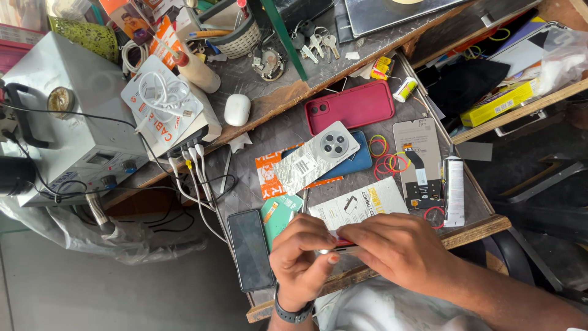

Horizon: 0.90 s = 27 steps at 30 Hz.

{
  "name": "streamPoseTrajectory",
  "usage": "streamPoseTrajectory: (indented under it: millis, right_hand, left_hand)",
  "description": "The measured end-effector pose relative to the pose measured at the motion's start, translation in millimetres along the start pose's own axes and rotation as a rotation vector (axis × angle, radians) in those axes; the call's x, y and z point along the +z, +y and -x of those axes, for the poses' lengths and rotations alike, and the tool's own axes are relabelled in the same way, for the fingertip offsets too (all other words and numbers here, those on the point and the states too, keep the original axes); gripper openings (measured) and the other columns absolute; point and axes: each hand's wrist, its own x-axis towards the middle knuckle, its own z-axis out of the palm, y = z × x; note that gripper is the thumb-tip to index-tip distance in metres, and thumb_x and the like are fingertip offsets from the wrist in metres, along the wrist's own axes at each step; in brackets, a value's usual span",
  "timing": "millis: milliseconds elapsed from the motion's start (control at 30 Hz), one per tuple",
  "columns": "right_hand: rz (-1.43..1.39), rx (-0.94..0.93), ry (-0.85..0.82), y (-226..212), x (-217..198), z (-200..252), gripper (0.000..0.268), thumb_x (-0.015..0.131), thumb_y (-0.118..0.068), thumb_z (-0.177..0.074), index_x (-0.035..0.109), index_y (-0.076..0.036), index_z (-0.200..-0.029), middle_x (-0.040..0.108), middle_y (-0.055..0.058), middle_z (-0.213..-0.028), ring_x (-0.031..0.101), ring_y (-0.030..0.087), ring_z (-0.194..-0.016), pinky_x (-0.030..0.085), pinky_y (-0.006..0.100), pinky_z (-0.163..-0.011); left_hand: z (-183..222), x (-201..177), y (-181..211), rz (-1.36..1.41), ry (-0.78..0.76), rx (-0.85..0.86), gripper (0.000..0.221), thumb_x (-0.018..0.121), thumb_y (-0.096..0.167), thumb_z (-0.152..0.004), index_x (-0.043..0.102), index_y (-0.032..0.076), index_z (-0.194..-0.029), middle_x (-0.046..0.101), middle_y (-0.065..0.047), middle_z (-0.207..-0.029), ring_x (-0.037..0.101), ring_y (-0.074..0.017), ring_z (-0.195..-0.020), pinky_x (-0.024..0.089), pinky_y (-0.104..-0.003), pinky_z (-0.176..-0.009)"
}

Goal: The person assembles a mobile phone by placing internal components and a battery into the chassis, then fits the screen onto the frame.

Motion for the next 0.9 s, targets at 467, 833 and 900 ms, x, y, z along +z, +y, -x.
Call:
streamPoseTrajectory:
  millis: [467, 833, 900]
  right_hand:
    - [0.093, -0.025, 0.091, -0.8, 3.8, 3.8, 0.034, 0.078, -0.01, -0.075, 0.074, -0.006, -0.108, 0.076, 0.006, -0.102, 0.075, 0.025, -0.086, 0.059, 0.038, -0.073]
    - [-0.028, 0.094, 0.004, 16.0, -7.6, 19.3, 0.045, 0.086, -0.028, -0.075, 0.073, -0.006, -0.112, 0.078, 0.009, -0.1, 0.076, 0.028, -0.085, 0.06, 0.039, -0.07]
    - [-0.187, 0.204, -0.027, 30.0, -15.6, 29.2, 0.048, 0.082, -0.027, -0.079, 0.072, -0.004, -0.12, 0.079, 0.009, -0.099, 0.079, 0.026, -0.089, 0.062, 0.037, -0.075]
  left_hand:
    - [2.4, 11.0, -6.8, -0.118, 0.103, 0.188, 0.026, 0.082, 0.023, -0.086, 0.067, 0.003, -0.096, 0.068, -0.014, -0.101, 0.062, -0.0332, -0.103, 0.054, -0.047, -0.098]
    - [19.4, 10.5, -24.7, 0.306, 0.343, -0.156, 0.027, 0.082, 0.019, -0.09, 0.068, -0.002, -0.097, 0.067, -0.013, -0.096, 0.062, -0.0261, -0.095, 0.053, -0.044, -0.089]
    - [17.4, 7.6, -32.1, 0.472, 0.448, -0.149, 0.027, 0.081, 0.018, -0.092, 0.066, -0.003, -0.1, 0.066, -0.014, -0.096, 0.06, -0.0246, -0.093, 0.051, -0.045, -0.092]
